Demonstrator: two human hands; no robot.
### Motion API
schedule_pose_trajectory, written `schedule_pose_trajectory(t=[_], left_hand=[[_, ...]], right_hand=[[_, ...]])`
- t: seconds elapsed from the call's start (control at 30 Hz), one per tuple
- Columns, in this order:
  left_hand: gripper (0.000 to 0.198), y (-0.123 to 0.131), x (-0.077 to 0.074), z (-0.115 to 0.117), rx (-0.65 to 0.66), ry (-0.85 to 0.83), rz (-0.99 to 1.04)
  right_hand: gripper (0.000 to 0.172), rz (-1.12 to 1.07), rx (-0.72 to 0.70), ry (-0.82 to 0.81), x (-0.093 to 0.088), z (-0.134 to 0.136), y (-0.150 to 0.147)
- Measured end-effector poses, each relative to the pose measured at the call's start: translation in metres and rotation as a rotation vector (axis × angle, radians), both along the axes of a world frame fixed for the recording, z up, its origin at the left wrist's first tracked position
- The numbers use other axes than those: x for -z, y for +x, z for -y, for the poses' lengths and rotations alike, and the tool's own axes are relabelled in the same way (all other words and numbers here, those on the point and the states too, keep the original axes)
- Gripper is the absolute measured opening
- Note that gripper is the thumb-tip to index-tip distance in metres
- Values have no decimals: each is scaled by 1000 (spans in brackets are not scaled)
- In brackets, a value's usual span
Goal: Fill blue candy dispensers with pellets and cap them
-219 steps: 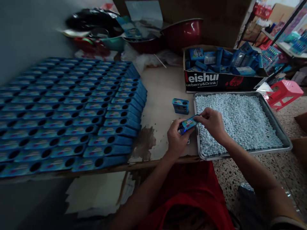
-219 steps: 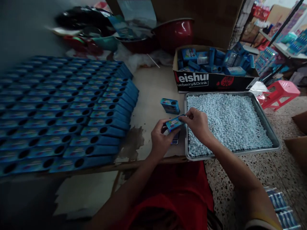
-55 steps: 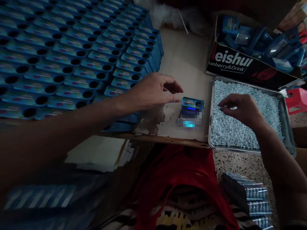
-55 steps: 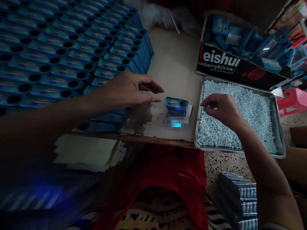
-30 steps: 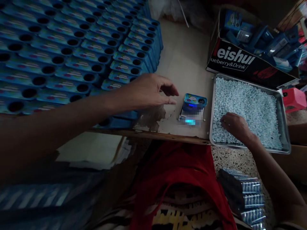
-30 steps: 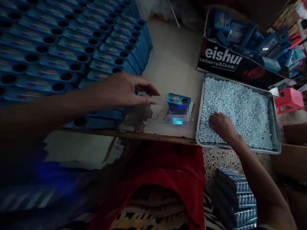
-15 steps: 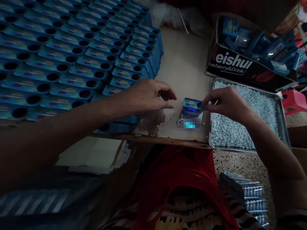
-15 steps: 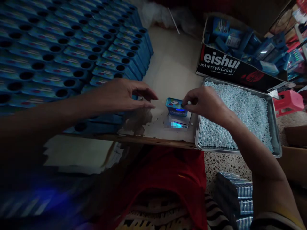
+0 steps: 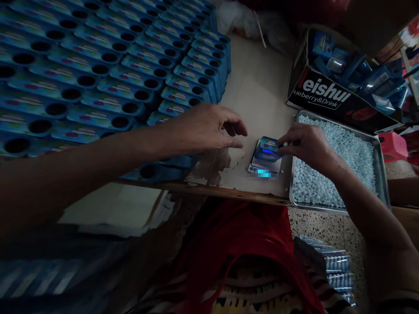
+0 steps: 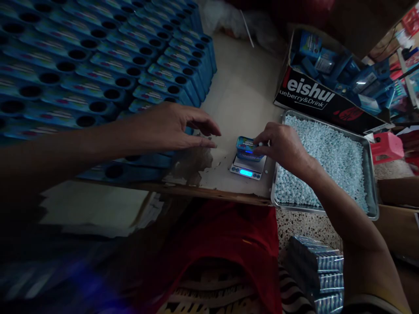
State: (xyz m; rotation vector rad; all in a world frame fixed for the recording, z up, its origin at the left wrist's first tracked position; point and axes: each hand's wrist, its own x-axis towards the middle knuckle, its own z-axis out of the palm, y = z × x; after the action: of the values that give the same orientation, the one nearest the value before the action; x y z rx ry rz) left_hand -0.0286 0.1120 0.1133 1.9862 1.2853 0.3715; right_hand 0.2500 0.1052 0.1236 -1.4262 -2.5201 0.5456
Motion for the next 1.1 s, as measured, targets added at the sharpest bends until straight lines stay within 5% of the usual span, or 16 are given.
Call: schedule_pose_trajectory(t=[0.27, 0.4, 0.53, 0.73, 0.87, 0.97, 1.1], left_hand=[[35, 8, 3, -2, 0, -3, -32], [34, 17, -3, -4, 27, 28, -43], [33, 30, -7, -5, 19, 6, -49], [32, 34, -8, 0, 38, -6, -40], [34, 19, -5, -1, 47, 5, -53], [34, 16, -3, -2, 54, 21, -44], [65, 41, 2, 3, 127, 242, -52]], right_hand=[[30, -130, 193, 43, 6, 9, 40], [21, 56, 138, -1, 28, 36, 56], [21, 360, -13, 63, 63, 68, 37], [28, 572, 55, 77, 89, 76, 13], [27, 546, 93, 59, 82, 73, 17], [18, 484, 141, 101, 61, 71, 23], [12, 450, 256, 207, 27, 65, 40]])
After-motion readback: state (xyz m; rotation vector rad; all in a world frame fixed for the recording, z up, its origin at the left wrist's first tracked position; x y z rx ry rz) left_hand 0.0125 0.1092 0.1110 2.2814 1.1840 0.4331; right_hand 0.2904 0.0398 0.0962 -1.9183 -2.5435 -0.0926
